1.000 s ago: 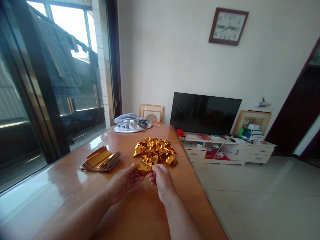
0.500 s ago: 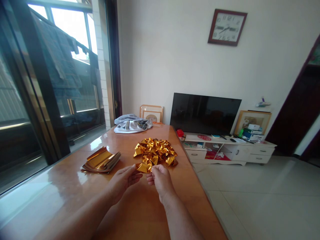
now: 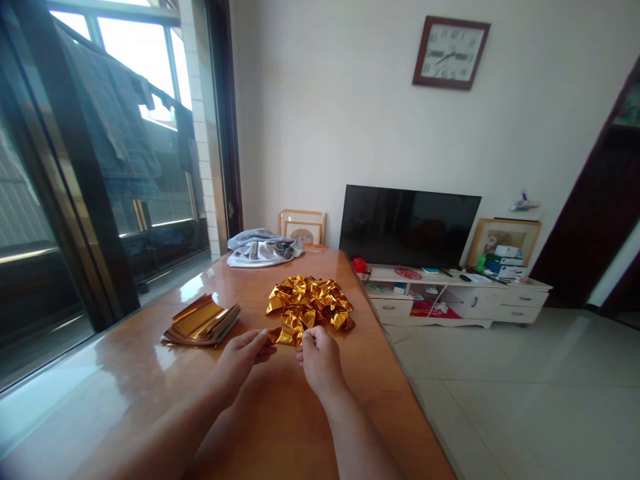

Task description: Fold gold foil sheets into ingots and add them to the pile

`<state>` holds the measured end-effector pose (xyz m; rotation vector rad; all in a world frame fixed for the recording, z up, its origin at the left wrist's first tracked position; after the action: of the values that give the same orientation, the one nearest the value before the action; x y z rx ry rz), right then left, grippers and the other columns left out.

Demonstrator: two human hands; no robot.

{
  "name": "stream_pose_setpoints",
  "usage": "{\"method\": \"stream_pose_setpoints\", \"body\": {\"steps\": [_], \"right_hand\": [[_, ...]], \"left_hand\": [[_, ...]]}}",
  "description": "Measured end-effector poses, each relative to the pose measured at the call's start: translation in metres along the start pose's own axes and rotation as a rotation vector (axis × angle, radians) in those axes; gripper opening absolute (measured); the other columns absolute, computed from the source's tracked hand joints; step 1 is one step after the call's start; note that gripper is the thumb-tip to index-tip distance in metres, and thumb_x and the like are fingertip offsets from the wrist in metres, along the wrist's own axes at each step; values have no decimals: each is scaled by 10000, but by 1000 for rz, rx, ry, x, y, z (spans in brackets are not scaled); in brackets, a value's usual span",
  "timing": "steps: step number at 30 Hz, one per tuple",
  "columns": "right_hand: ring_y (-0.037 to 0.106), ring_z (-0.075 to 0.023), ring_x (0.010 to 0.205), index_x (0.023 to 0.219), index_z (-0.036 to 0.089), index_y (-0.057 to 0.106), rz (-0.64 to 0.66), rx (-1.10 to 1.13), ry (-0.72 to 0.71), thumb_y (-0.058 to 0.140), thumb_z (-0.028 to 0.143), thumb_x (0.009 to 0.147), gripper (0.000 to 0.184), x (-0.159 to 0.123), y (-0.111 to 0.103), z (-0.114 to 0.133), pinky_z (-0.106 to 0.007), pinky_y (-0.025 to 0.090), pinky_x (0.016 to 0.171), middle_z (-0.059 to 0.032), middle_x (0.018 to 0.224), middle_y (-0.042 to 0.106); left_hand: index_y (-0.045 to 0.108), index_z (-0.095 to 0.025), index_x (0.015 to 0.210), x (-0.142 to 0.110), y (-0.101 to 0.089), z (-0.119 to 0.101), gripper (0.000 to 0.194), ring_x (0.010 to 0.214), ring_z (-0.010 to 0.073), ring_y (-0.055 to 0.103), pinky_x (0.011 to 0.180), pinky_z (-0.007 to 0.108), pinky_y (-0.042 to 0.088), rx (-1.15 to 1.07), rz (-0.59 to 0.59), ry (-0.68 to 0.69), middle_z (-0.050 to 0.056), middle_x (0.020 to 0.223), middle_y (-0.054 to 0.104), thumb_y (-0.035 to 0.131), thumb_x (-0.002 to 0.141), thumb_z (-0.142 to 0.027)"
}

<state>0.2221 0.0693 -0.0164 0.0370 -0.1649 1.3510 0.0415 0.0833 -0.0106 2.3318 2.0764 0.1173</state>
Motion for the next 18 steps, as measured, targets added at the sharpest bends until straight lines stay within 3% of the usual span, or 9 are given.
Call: {"method": "stream_pose_setpoints", "body": {"steps": [7,13,18], "right_hand": [[665,-203,665,918,211,635,-50,-251,-234,497,390,899,227,2,-3,-3,-274,489,581,-42,769,712],[660,-214,694,887,210,644,-69,-310,-270,496,381,902,226,3,-3,-4,-281,481,598,-48,761,708],[646,-204,691,868,208,646,-45,-280,-261,505,435,912,271,0,-5,6,-272,468,606,-44,749,704]], "left_hand": [[752,-111,992,0,-1,-5,444,777,212,656,703,306,497,125,-46,92,94,819,726,640,840,-513],[733,-133,912,8,-5,5,303,710,185,616,655,283,483,193,-38,165,73,800,718,692,789,-408],[720,-151,793,11,-13,12,219,637,161,599,608,257,467,144,-124,97,39,731,688,741,732,-360]]}}
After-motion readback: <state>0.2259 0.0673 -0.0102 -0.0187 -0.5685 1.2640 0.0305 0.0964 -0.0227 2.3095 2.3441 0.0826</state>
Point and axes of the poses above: each hand's wrist, its own x-axis towards the middle knuckle, its own y-axis out of the palm, z = x × y, the point moved 4 cm from there along x, towards the middle knuckle
